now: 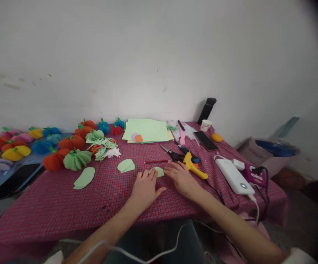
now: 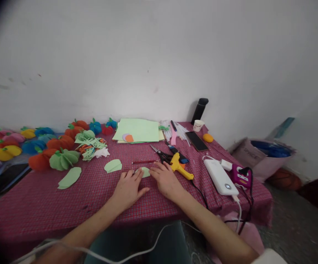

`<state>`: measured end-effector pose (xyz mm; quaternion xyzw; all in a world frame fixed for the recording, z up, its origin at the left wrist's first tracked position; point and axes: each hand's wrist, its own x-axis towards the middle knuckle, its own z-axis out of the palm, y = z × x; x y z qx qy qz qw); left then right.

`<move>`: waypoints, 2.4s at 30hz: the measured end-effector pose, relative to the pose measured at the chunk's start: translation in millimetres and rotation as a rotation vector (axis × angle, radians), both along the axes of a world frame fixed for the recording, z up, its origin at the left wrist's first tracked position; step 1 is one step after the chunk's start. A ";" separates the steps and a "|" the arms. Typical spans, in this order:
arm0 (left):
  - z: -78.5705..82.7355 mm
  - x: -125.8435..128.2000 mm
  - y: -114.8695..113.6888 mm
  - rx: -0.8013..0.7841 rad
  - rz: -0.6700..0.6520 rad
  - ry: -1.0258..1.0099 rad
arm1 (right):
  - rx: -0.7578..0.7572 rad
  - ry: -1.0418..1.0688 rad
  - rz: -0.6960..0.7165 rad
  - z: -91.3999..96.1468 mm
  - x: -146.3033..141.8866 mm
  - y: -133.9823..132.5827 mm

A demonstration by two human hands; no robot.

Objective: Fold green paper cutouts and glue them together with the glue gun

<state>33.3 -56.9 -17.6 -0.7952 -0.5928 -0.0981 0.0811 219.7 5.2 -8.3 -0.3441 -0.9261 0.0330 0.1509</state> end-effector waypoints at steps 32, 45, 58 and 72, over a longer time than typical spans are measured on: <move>4.4 40.1 -32.1 -0.101 0.185 0.013 | 0.032 -0.188 0.014 2.6 -56.0 73.3; -4.6 40.5 -20.9 -0.129 0.273 0.008 | -0.032 -0.159 0.048 16.4 -36.0 38.4; -8.3 37.7 -19.0 -0.173 0.261 -0.028 | -0.025 -0.278 -0.119 1.1 -37.2 27.9; -15.3 37.6 -22.0 -0.117 0.268 -0.227 | -0.088 -0.105 -0.210 -1.5 -27.9 -1.4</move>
